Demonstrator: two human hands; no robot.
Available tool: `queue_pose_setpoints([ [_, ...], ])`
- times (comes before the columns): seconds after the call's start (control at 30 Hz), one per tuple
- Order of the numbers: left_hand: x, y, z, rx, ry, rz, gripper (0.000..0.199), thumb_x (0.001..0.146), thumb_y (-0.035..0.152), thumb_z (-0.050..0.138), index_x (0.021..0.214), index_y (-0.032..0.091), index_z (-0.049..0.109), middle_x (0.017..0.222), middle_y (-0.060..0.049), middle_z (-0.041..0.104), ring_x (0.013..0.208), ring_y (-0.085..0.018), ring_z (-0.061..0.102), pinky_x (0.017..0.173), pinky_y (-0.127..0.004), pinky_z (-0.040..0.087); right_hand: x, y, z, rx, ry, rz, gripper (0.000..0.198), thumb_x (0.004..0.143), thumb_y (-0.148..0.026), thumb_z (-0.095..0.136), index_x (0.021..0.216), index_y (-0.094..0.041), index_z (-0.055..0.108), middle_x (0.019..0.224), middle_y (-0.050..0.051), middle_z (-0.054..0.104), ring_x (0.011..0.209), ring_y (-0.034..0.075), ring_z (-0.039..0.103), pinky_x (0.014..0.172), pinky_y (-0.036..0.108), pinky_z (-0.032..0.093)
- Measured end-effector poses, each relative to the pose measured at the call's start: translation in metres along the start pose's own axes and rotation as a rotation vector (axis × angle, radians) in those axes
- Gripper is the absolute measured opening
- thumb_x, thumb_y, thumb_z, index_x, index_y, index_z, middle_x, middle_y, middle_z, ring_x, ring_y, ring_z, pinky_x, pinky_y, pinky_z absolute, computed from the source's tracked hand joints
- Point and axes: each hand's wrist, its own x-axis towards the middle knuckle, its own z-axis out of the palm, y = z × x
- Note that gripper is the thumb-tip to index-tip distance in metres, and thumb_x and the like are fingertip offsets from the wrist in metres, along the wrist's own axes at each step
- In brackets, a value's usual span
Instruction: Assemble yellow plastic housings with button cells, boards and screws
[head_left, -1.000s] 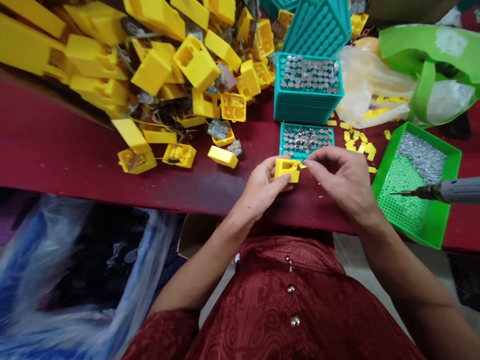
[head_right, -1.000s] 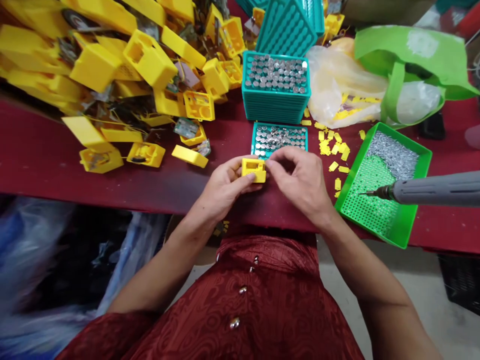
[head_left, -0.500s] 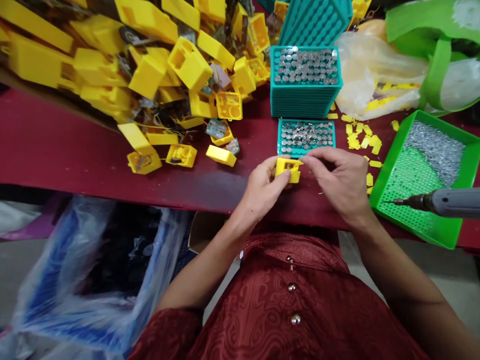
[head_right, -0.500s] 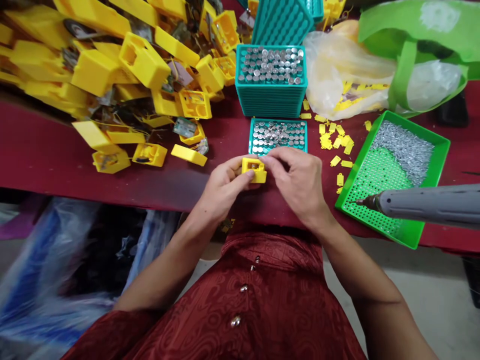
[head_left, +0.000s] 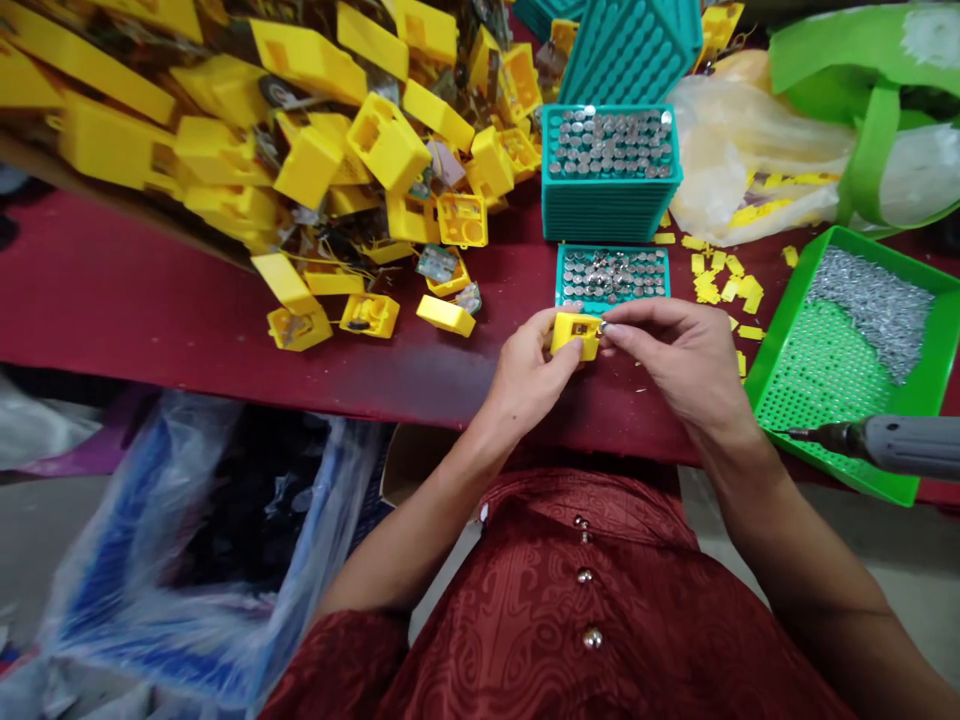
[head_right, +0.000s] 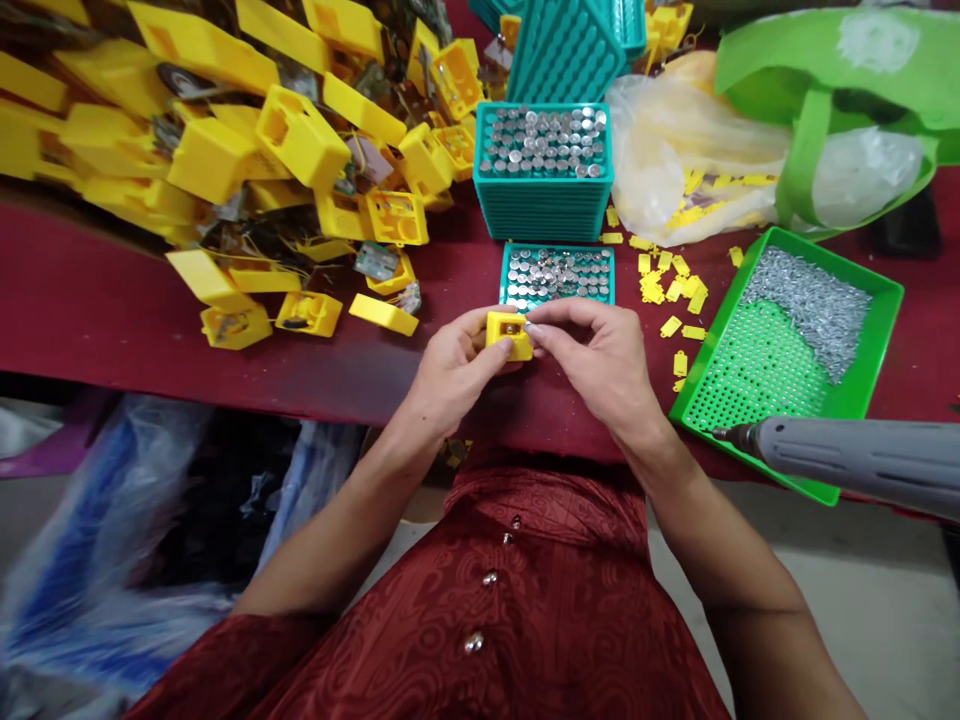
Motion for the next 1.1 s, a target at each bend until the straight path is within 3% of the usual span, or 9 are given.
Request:
queue_pose_setpoints([
  [0.13, -0.003, -0.001, 0.006, 0.119, 0.026, 0.084, 0.037, 0.091, 0.018, 0.07, 0.128, 0.021, 0.075, 0.125, -0.008, 0.081, 0.109, -0.022, 0.074, 0.098, -0.034, 0.06, -0.001, -0.001, 0.011, -0.115, 0.018, -0.057, 0.008, 0.081, -0.023, 0.076, 0.086, -0.019, 0.079, 0.085, 0.001, 0.078, 0.074, 0.013, 0.069, 0.077, 0.03, 0.061],
  [0.3, -0.013, 0.006, 0.007, 0.303, 0.044, 0.171, 0.042, 0.093, 0.02, 0.069, 0.134, 0.019, 0.072, 0.119, -0.009, 0.082, 0.103, -0.024, 0.074, 0.099, -0.038, 0.057, 0.003, -0.005, 0.02, -0.415, 0.041, -0.13, 0.011, 0.076, -0.012, 0.071, 0.08, -0.019, 0.063, 0.078, -0.002, 0.068, 0.068, 0.01, 0.057, 0.07, 0.027, 0.048],
  [0.47, -0.009, 0.004, -0.001, 0.027, -0.035, 0.049, 0.04, 0.088, 0.019, 0.071, 0.128, 0.017, 0.071, 0.121, -0.009, 0.081, 0.104, -0.02, 0.075, 0.094, -0.032, 0.06, 0.01, -0.004, 0.006, -0.438, 0.0, -0.178, 0.016, 0.081, -0.021, 0.075, 0.079, -0.021, 0.059, 0.075, -0.002, 0.062, 0.068, 0.012, 0.051, 0.066, 0.028, 0.043],
  [0.57, -0.005, 0.006, -0.005, -0.122, -0.048, -0.022, 0.036, 0.087, 0.025, 0.072, 0.122, 0.015, 0.07, 0.118, -0.01, 0.081, 0.099, -0.019, 0.076, 0.082, -0.028, 0.063, 0.013, -0.002, -0.008, -0.411, 0.113, -0.203, 0.014, 0.091, -0.032, 0.072, 0.085, -0.024, 0.062, 0.081, 0.002, 0.067, 0.073, 0.015, 0.056, 0.067, 0.031, 0.047],
  [0.67, -0.004, 0.009, -0.01, -0.165, -0.015, -0.074, 0.032, 0.087, 0.03, 0.07, 0.116, 0.015, 0.07, 0.109, -0.01, 0.082, 0.088, -0.018, 0.077, 0.068, -0.026, 0.062, 0.017, 0.001, -0.015, -0.51, 0.179, -0.262, 0.008, 0.094, -0.029, 0.067, 0.088, -0.025, 0.064, 0.088, 0.004, 0.072, 0.078, 0.018, 0.061, 0.074, 0.034, 0.051],
  [0.8, -0.001, 0.012, -0.023, -0.224, 0.089, -0.108, 0.031, 0.082, 0.033, 0.072, 0.11, 0.018, 0.071, 0.1, -0.007, 0.081, 0.085, -0.019, 0.077, 0.066, -0.027, 0.062, 0.027, 0.011, -0.006, -0.762, 0.065, -0.366, 0.009, 0.095, -0.018, 0.063, 0.091, -0.022, 0.071, 0.098, 0.007, 0.075, 0.095, 0.022, 0.067, 0.091, 0.039, 0.053],
  [0.9, 0.002, 0.011, -0.031, -0.247, 0.143, -0.08, 0.031, 0.08, 0.035, 0.075, 0.107, 0.019, 0.072, 0.098, -0.006, 0.08, 0.086, -0.018, 0.075, 0.067, -0.026, 0.061, 0.032, 0.021, 0.008, -0.946, -0.021, -0.373, 0.017, 0.098, -0.016, 0.061, 0.096, -0.021, 0.076, 0.102, 0.01, 0.073, 0.102, 0.025, 0.065, 0.093, 0.04, 0.051],
  [1.1, 0.002, 0.009, -0.028, -0.236, 0.095, -0.087, 0.034, 0.079, 0.032, 0.078, 0.11, 0.019, 0.072, 0.097, -0.005, 0.078, 0.083, -0.016, 0.071, 0.064, -0.023, 0.058, 0.041, 0.038, 0.023, -1.076, -0.036, -0.321, 0.023, 0.105, -0.023, 0.056, 0.095, -0.019, 0.077, 0.103, 0.013, 0.07, 0.105, 0.028, 0.061, 0.094, 0.042, 0.05],
])
